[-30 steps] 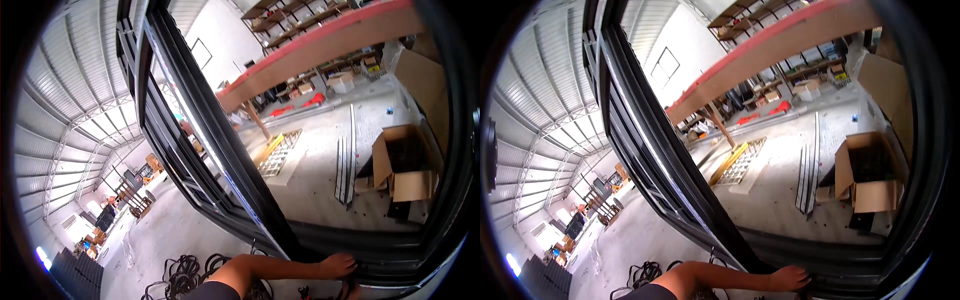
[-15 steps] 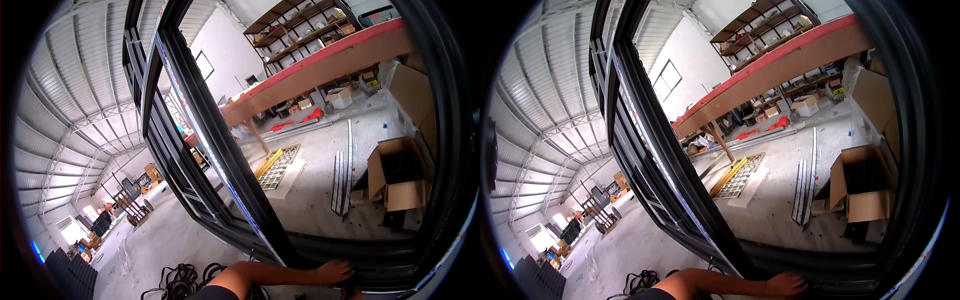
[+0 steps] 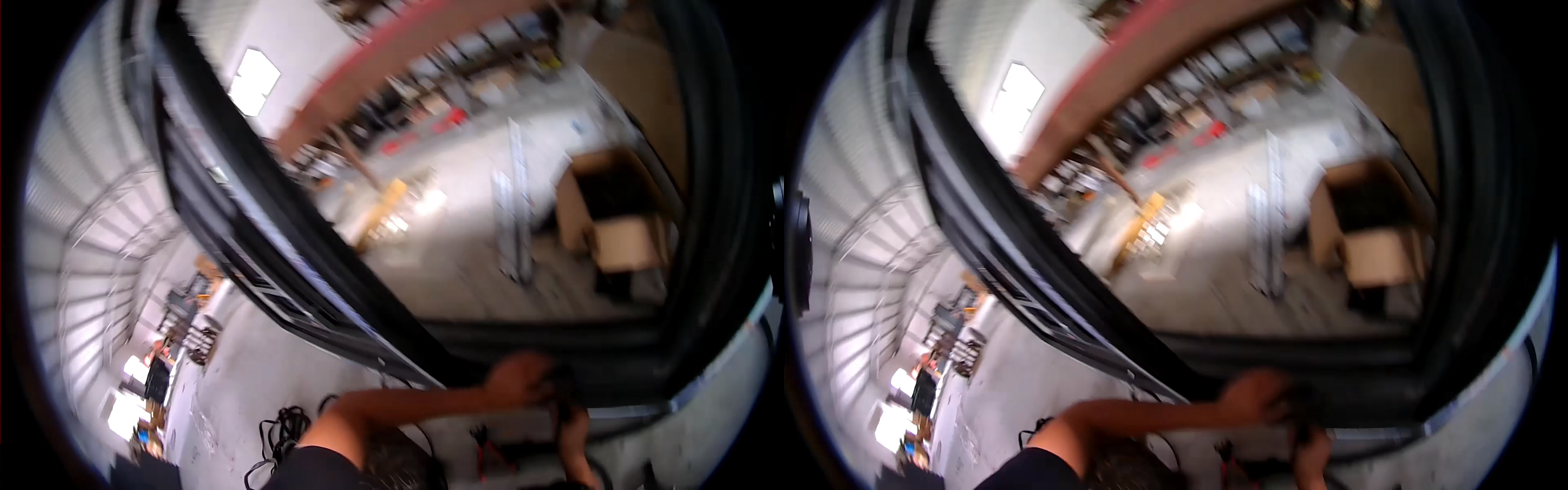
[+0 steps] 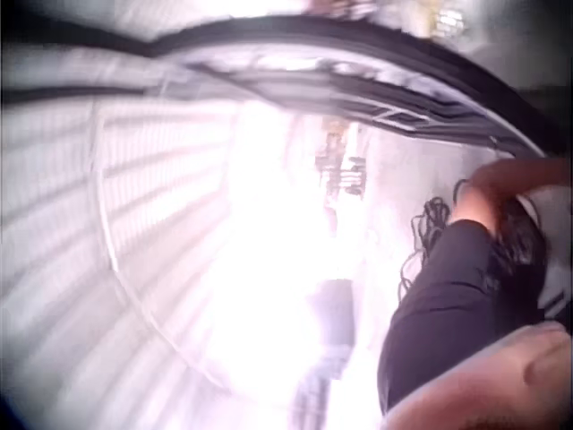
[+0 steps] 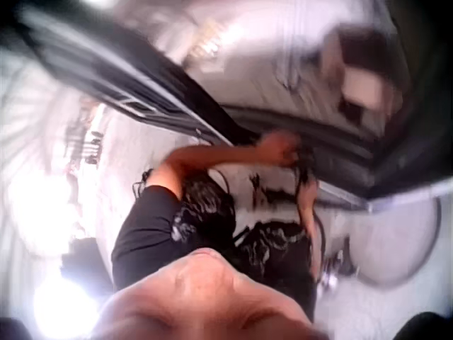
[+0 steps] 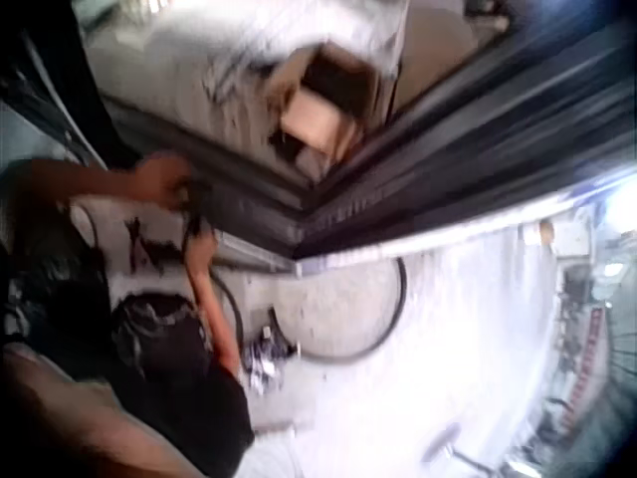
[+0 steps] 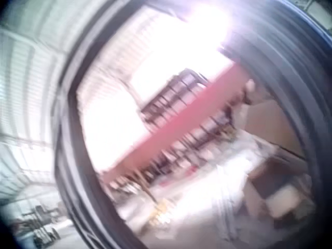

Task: The person installs a black rubber seal into the frame of a window. The person cuts a length of rubber tubing using a pair of pliers, then uses their hands and a small tool to press the seal into the grooves of the window frame, working around the corners and along the edges.

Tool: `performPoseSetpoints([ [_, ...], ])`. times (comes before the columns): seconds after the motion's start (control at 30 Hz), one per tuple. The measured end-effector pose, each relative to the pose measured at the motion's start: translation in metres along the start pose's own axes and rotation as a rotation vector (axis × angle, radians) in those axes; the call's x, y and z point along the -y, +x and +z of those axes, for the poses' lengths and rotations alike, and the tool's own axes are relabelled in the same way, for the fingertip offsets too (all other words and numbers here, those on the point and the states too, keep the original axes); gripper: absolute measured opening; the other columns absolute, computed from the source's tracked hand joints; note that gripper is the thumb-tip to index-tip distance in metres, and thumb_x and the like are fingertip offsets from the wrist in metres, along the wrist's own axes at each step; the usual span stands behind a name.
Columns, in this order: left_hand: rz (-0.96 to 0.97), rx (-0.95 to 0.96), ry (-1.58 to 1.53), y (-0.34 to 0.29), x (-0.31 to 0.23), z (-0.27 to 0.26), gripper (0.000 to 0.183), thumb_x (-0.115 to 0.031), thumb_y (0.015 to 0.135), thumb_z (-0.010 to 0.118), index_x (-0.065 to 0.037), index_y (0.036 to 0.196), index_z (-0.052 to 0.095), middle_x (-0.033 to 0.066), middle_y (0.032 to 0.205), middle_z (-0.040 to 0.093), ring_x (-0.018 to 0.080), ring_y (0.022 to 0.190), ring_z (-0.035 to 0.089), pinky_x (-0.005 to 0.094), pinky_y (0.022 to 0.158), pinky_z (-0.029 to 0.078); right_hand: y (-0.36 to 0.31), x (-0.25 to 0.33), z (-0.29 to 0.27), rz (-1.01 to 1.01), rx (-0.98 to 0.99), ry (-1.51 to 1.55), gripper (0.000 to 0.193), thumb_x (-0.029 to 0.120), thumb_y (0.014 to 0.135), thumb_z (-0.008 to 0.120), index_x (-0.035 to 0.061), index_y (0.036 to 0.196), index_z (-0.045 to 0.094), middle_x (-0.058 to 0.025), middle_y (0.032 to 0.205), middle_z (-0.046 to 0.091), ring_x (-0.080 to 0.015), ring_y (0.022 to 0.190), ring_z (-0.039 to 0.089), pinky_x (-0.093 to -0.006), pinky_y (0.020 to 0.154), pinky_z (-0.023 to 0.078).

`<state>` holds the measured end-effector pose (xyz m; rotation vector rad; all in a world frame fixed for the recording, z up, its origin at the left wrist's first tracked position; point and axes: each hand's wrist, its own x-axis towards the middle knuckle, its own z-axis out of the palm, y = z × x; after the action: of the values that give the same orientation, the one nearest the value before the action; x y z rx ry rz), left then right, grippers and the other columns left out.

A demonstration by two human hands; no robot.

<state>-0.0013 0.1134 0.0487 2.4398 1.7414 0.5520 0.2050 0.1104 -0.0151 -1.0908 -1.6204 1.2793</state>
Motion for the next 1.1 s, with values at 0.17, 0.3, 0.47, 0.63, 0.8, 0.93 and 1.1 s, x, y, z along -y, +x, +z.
performPoseSetpoints([
  [0.17,-0.358,0.386,-0.094,-0.014,0.019,-0.054,0.058,-0.052,0.094,0.051,0.0,0.12,0.058,0.0228,0.116,0.062,0.0424,0.101,0.061,0.0473,0.083,0.051,-0.001,0.027,0.026,0.029,0.122,-0.055,0.021,0.022,0.083,0.066,0.005,0.097,0.067,-0.0226,0.084,0.065,-0.0439,0.08,0.062,-0.0459,0.065,0.049],
  [0.3,-0.406,0.486,-0.438,0.027,0.02,-0.038,0.047,-0.042,0.094,0.06,0.0,0.116,0.061,0.0113,0.094,0.064,0.0249,0.079,0.063,0.0366,0.068,0.051,0.001,0.024,0.002,0.073,0.023,-0.137,0.02,0.023,0.083,0.067,0.0043,0.091,0.065,-0.0202,0.075,0.063,-0.0419,0.072,0.062,-0.0454,0.061,0.049],
  [0.47,-0.653,0.599,-0.695,0.046,-0.006,-0.047,0.034,-0.03,0.095,0.064,-0.002,0.115,0.062,-0.0018,0.074,0.054,0.0065,0.063,0.048,0.0249,0.055,0.044,0.001,0.035,-0.012,0.039,0.021,-0.157,0.016,0.02,0.082,0.069,0.0055,0.09,0.066,-0.0169,0.069,0.062,-0.0376,0.063,0.061,-0.0411,0.055,0.048],
  [0.63,-0.614,0.565,-0.694,0.051,-0.009,-0.047,0.027,-0.026,0.095,0.064,-0.002,0.109,0.062,-0.0013,0.074,0.055,0.0072,0.063,0.048,0.0256,0.055,0.043,0.004,0.03,-0.011,0.037,0.054,-0.15,0.018,0.021,0.084,0.069,0.0052,0.091,0.066,-0.0167,0.07,0.062,-0.0367,0.063,0.061,-0.0408,0.056,0.047],
  [0.8,-0.407,0.514,-0.591,0.045,-0.001,-0.032,0.021,-0.021,0.094,0.064,-0.002,0.103,0.061,0.0004,0.072,0.056,0.0074,0.064,0.049,0.026,0.056,0.043,0.007,0.027,-0.002,0.048,0.056,-0.09,0.019,0.021,0.084,0.069,0.0037,0.091,0.065,-0.0173,0.074,0.061,-0.0365,0.067,0.061,-0.0406,0.058,0.047],
  [0.93,-0.366,0.489,-0.58,0.043,0.004,-0.025,0.02,-0.02,0.094,0.064,-0.001,0.103,0.062,0.0004,0.07,0.055,0.0066,0.063,0.048,0.0258,0.057,0.043,0.006,0.02,0.003,0.037,0.028,0.007,0.018,0.017,0.088,0.068,0.0003,0.087,0.061,-0.0132,0.068,0.055,-0.0218,0.059,0.049,-0.0323,0.058,0.043],
  [1.1,-0.585,0.62,-0.669,0.053,0.002,-0.032,0.022,-0.021,0.094,0.064,-0.001,0.103,0.062,-0.0007,0.07,0.055,0.006,0.062,0.046,0.0245,0.056,0.042,0.003,0.013,0.002,0.106,0.105,0.013,0.015,0.013,0.089,0.067,-0.0003,0.086,0.06,-0.0106,0.063,0.051,-0.0156,0.057,0.043,-0.0308,0.055,0.041],
])
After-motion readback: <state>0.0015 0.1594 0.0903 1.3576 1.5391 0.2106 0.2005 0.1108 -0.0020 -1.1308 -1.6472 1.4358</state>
